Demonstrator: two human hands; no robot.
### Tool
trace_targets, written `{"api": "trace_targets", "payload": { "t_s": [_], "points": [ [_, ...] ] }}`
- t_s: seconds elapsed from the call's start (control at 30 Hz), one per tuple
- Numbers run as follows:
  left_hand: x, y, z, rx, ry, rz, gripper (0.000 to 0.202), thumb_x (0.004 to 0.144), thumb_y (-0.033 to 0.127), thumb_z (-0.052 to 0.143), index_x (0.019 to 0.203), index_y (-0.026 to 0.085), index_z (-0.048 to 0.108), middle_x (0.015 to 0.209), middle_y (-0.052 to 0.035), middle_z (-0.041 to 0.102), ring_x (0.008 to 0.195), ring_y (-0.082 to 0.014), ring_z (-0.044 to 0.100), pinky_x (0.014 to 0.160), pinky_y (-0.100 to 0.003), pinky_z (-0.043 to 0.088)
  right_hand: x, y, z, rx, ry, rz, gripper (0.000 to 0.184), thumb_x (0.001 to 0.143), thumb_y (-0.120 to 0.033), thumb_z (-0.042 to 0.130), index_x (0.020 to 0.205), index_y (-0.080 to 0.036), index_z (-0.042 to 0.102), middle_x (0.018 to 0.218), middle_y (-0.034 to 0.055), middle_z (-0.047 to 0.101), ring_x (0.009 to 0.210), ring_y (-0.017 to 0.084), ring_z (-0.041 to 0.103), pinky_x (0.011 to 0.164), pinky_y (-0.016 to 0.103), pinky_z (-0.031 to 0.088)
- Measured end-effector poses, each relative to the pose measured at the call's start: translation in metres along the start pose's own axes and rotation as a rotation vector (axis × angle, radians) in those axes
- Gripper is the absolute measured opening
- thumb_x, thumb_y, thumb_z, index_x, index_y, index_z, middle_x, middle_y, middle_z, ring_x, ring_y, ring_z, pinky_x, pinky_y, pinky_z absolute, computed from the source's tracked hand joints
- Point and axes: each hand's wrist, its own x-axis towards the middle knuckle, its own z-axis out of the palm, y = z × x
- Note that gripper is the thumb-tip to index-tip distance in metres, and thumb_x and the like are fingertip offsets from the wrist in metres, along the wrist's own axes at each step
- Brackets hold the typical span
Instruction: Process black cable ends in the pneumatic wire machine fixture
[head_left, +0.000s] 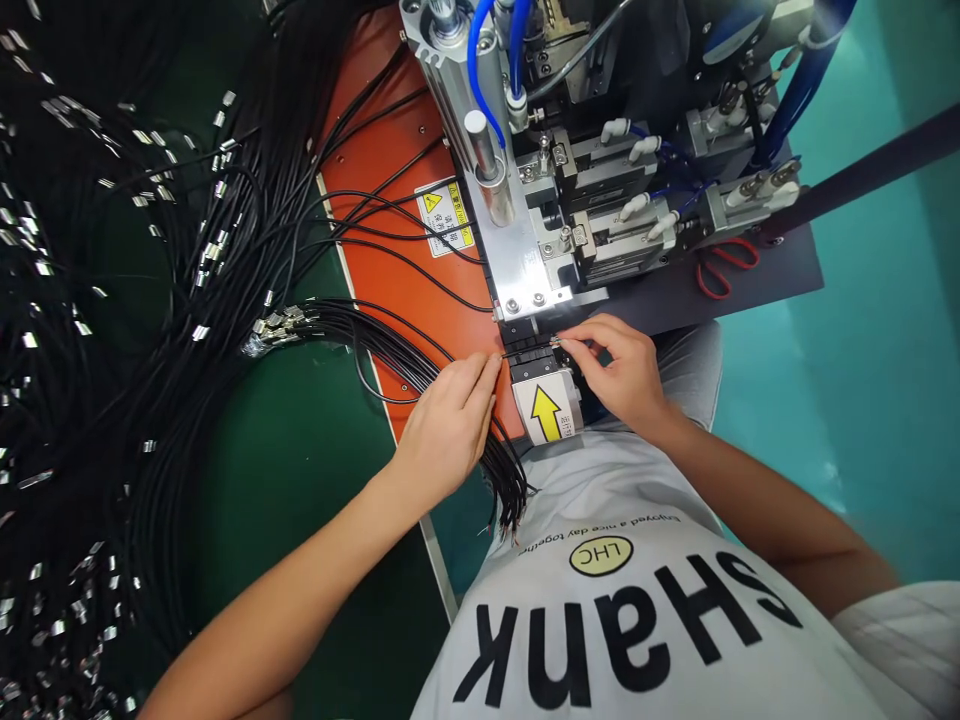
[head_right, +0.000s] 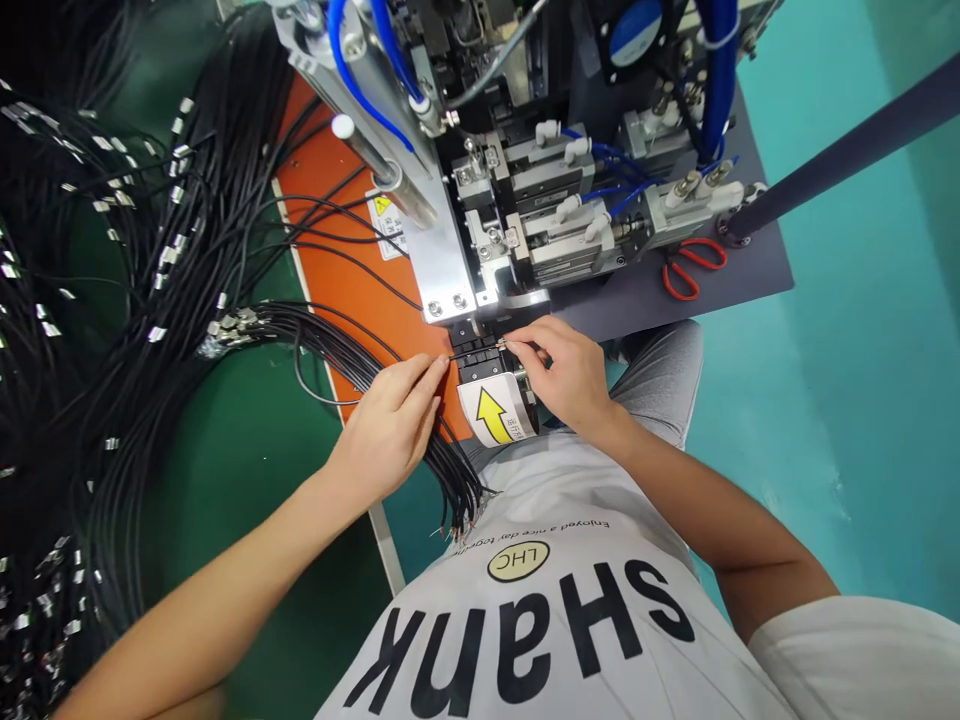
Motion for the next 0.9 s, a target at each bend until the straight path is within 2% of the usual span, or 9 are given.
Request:
{"api": "trace_targets", "payload": {
  "t_s": [0.2,0.3,0.4,0.5,0.77,0.83,0.9],
  "points": [
    [0.008,-0.032,-0.01,-0.04,-0.039,0.199,0.053,0.098,0.012,0.039,0.15,0.016,0.038,0.135,-0.0187,0.056,0.124,-0.0286,0.055,0.101,-0.048,0.051,0.0,0.004,-0.001,0.073,-0.016,0.016,0.015,0.092,-0.026,0.063,0.097,-0.023,0.077,0.094,0.003,0.074,0.074,0.015,0.065,0.073,0.032,0.054],
    [0.01,-0.038,-0.011,-0.074,-0.012,0.25,0.052,0.098,0.012,0.039,0.15,0.018,0.038,0.134,-0.0176,0.058,0.124,-0.0271,0.056,0.101,-0.048,0.052,-0.003,0.014,-0.004,0.179,-0.018,0.115,0.023,0.092,-0.032,0.063,0.109,-0.023,0.075,0.103,0.005,0.072,0.065,0.013,0.062,0.065,0.031,0.055],
    [0.01,-0.038,-0.01,-0.085,0.016,0.245,0.051,0.097,0.013,0.039,0.148,0.019,0.041,0.133,-0.0171,0.059,0.122,-0.0266,0.057,0.1,-0.048,0.053,-0.01,0.024,-0.006,0.306,-0.033,0.216,0.03,0.092,-0.038,0.06,0.115,-0.022,0.072,0.106,0.0072,0.071,0.069,0.014,0.065,0.06,0.029,0.057],
    [0.008,-0.036,-0.009,-0.1,0.031,0.232,0.05,0.097,0.013,0.039,0.147,0.019,0.044,0.133,-0.0171,0.06,0.122,-0.0261,0.058,0.1,-0.048,0.053,-0.018,0.031,-0.005,0.334,-0.044,0.225,0.031,0.092,-0.04,0.061,0.116,-0.023,0.072,0.107,0.008,0.07,0.076,0.016,0.067,0.061,0.029,0.059],
    [0.006,-0.032,-0.012,-0.067,0.021,0.233,0.049,0.098,0.013,0.039,0.146,0.018,0.043,0.133,-0.0163,0.059,0.122,-0.0257,0.057,0.101,-0.046,0.052,-0.034,0.041,-0.005,0.315,-0.048,0.291,0.034,0.089,-0.041,0.064,0.117,-0.022,0.071,0.098,0.0061,0.071,0.064,0.013,0.061,0.06,0.031,0.06],
    [0.01,-0.027,-0.013,-0.037,0.011,0.198,0.049,0.098,0.014,0.038,0.147,0.016,0.042,0.133,-0.0173,0.058,0.124,-0.0264,0.055,0.103,-0.047,0.051,-0.036,0.042,-0.006,0.296,-0.048,0.299,0.034,0.089,-0.041,0.064,0.116,-0.022,0.072,0.096,0.0059,0.071,0.061,0.013,0.06,0.061,0.031,0.06],
    [0.017,-0.021,-0.014,0.018,0.015,0.106,0.05,0.099,0.018,0.038,0.148,0.013,0.04,0.138,-0.0193,0.054,0.129,-0.0285,0.051,0.107,-0.05,0.048,-0.037,0.042,-0.007,0.293,-0.048,0.302,0.034,0.089,-0.042,0.064,0.115,-0.022,0.072,0.096,0.0059,0.071,0.061,0.012,0.06,0.062,0.031,0.06]
  ]
}}
